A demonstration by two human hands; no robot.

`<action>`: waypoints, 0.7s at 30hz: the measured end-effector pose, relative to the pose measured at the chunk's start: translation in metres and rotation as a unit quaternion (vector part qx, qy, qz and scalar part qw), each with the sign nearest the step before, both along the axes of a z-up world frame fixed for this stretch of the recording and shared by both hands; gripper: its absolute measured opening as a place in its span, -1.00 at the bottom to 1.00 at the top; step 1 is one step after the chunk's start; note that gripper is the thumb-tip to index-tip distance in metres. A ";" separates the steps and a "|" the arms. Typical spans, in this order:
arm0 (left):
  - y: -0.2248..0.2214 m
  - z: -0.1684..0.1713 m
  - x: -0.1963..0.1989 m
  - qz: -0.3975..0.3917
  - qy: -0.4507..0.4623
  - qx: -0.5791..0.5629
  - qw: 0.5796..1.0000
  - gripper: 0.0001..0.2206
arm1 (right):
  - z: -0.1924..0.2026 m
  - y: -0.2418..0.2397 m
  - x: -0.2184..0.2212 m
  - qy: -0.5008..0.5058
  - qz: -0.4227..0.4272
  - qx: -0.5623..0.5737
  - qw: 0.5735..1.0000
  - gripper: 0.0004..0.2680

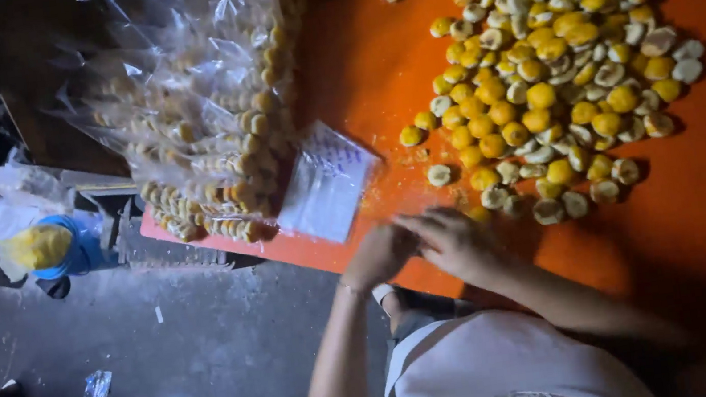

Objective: Packing small yellow pastries or bread rolls into individual plastic bags from a large pile on a table.

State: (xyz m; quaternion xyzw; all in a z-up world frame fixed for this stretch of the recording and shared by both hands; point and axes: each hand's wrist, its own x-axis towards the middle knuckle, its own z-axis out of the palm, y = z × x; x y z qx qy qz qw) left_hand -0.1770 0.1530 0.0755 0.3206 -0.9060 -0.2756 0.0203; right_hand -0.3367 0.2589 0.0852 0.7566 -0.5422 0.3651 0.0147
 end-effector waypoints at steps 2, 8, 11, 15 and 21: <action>0.026 -0.002 0.001 0.018 0.038 0.169 0.985 -0.68 | -0.001 0.019 -0.008 -0.192 -0.023 0.122 0.973 -0.71; 0.075 0.053 0.013 0.130 0.236 0.360 0.893 -0.52 | -0.044 0.048 -0.020 -0.248 -0.133 0.168 0.945 -0.90; 0.082 0.032 0.017 0.137 0.249 0.139 0.949 -0.88 | -0.018 0.045 -0.018 -0.366 -0.108 0.260 0.887 -0.93; 0.071 -0.008 0.025 0.151 0.261 -0.023 0.953 -0.93 | -0.059 0.047 -0.006 -0.527 0.012 0.321 0.787 -0.89; 0.034 0.047 0.060 -0.058 0.269 0.361 0.891 -0.65 | -0.078 0.049 -0.040 -0.681 0.132 0.254 0.674 -0.80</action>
